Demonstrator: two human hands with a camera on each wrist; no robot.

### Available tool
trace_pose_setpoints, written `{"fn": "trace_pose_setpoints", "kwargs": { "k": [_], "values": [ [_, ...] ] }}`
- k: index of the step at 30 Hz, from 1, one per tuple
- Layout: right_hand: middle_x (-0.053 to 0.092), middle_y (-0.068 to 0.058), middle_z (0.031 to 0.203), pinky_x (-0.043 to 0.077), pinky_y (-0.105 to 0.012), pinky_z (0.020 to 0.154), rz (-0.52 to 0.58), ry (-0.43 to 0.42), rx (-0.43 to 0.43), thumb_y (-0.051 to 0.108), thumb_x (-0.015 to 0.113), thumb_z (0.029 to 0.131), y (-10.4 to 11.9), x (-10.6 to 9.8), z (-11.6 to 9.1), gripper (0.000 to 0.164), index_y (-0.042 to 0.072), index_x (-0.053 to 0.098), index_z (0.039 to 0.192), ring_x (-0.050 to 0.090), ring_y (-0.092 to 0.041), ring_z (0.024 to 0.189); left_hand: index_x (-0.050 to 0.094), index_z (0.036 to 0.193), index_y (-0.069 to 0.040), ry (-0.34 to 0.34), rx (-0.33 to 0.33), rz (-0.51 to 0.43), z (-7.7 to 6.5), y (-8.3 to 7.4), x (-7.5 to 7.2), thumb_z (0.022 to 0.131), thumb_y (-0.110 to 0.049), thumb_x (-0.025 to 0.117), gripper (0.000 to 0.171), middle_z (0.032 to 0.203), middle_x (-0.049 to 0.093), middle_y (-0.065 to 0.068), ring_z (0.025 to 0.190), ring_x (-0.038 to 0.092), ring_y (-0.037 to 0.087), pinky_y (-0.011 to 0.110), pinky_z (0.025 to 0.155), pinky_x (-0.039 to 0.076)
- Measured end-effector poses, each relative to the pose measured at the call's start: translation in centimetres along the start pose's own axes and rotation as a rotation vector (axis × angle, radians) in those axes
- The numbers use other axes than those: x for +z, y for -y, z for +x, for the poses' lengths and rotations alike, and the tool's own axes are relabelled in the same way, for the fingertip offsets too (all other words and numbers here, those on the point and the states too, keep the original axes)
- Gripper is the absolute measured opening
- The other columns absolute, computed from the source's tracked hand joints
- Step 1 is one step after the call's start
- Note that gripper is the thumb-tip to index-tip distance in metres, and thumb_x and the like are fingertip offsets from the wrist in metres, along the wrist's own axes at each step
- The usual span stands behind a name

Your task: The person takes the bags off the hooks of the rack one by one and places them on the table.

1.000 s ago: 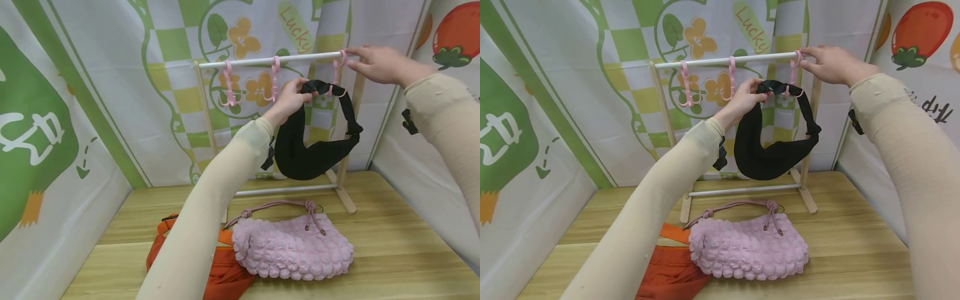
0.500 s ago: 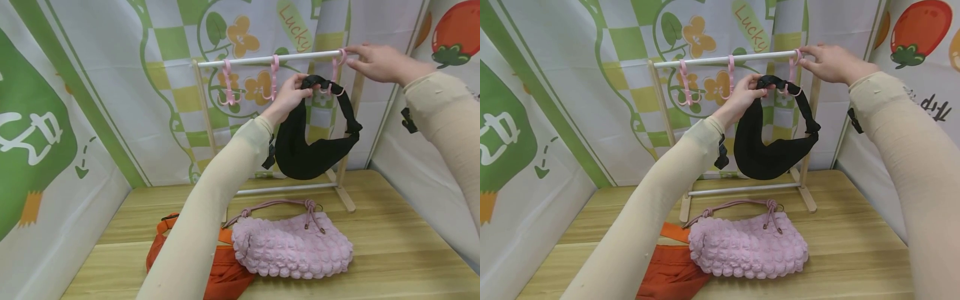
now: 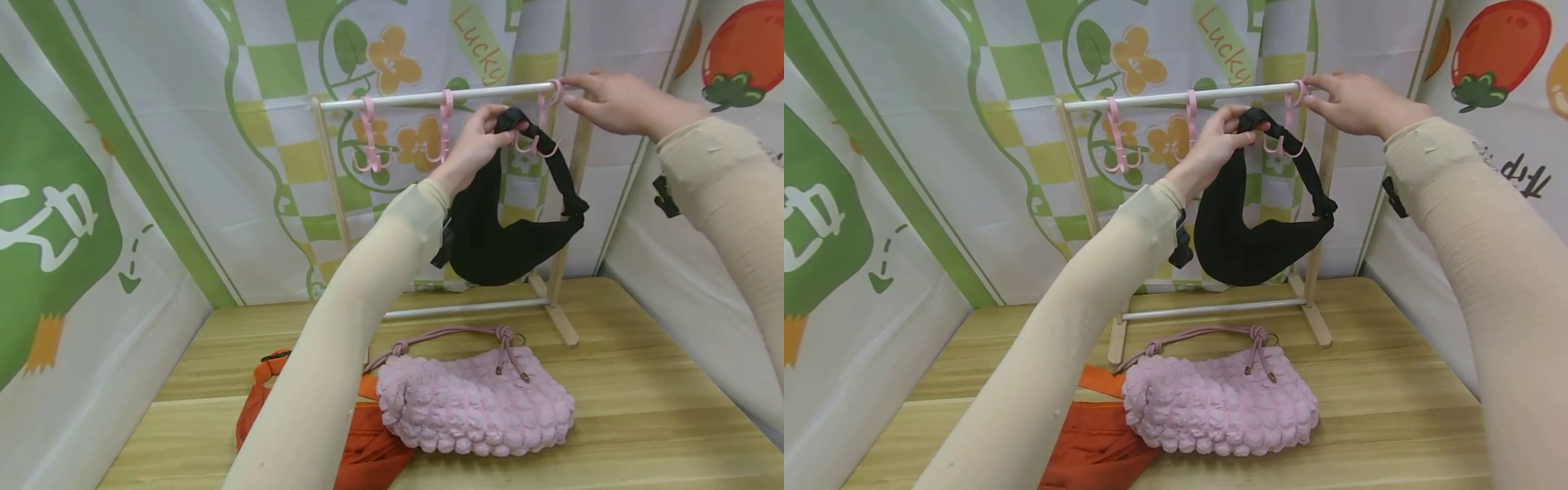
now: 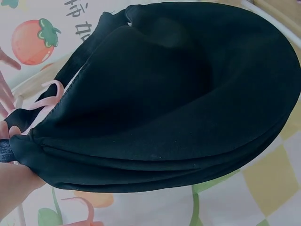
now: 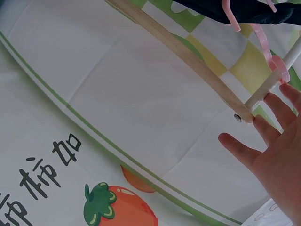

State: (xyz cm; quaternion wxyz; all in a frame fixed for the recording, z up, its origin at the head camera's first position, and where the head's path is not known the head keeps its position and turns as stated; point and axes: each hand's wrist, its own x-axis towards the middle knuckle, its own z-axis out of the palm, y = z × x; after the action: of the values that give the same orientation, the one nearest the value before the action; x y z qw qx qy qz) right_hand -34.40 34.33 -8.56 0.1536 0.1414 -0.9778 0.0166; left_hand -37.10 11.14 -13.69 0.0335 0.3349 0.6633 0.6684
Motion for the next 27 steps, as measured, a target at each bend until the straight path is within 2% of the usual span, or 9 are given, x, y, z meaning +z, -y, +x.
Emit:
{"fn": "trace_pose_setpoints", "kwargs": {
  "k": [4, 11, 19, 24, 27],
  "values": [
    [0.020, -0.037, 0.147, 0.020, -0.070, 0.103, -0.003, -0.002, -0.005, 0.039, 0.021, 0.103, 0.0, -0.1, 0.1, 0.058, 0.007, 0.014, 0.152, 0.030, -0.061, 0.123, 0.045, 0.127, 0.001, 0.003, 0.029, -0.002, 0.9, 0.3, -0.1, 0.092, 0.007, 0.051, 0.036, 0.123, 0.062, 0.018, 0.115, 0.057, 0.020, 0.015, 0.082, 0.045],
    [0.021, -0.037, 0.147, 0.021, -0.070, 0.103, 0.001, -0.003, -0.014, 0.039, 0.021, 0.103, -0.1, 0.0, 0.1, 0.058, 0.008, 0.015, 0.152, 0.032, -0.061, 0.122, 0.048, 0.125, -0.006, -0.004, 0.016, 0.025, 1.7, 0.8, -0.1, 0.092, 0.003, 0.054, 0.034, 0.122, 0.064, 0.010, 0.113, 0.057, 0.010, 0.015, 0.086, 0.043],
    [0.024, -0.039, 0.144, 0.017, -0.069, 0.106, -0.005, 0.008, 0.002, 0.040, 0.020, 0.103, -0.1, 0.0, 0.3, 0.058, 0.010, 0.015, 0.152, 0.022, -0.059, 0.131, 0.046, 0.127, -0.003, 0.015, 0.042, -0.050, 1.4, -0.4, 0.4, 0.092, 0.008, 0.051, 0.037, 0.126, 0.061, 0.015, 0.115, 0.058, 0.012, 0.013, 0.087, 0.046],
    [0.024, -0.039, 0.144, 0.016, -0.069, 0.107, -0.005, 0.011, 0.001, 0.039, 0.019, 0.103, -0.1, -0.1, 0.4, 0.057, 0.009, 0.016, 0.152, 0.019, -0.058, 0.133, 0.045, 0.129, -0.002, 0.032, 0.039, -0.041, 0.5, -1.5, 1.0, 0.092, 0.009, 0.051, 0.038, 0.127, 0.061, 0.015, 0.115, 0.058, 0.013, 0.012, 0.088, 0.046],
    [0.027, -0.040, 0.142, 0.015, -0.068, 0.108, -0.009, 0.014, 0.002, 0.039, 0.020, 0.103, -0.1, -0.1, 0.3, 0.057, 0.009, 0.015, 0.152, 0.018, -0.057, 0.134, 0.045, 0.129, -0.003, 0.032, 0.044, -0.037, 0.7, -1.5, 1.1, 0.092, 0.008, 0.051, 0.039, 0.126, 0.061, 0.015, 0.114, 0.058, 0.013, 0.012, 0.087, 0.045]
  ]
}}
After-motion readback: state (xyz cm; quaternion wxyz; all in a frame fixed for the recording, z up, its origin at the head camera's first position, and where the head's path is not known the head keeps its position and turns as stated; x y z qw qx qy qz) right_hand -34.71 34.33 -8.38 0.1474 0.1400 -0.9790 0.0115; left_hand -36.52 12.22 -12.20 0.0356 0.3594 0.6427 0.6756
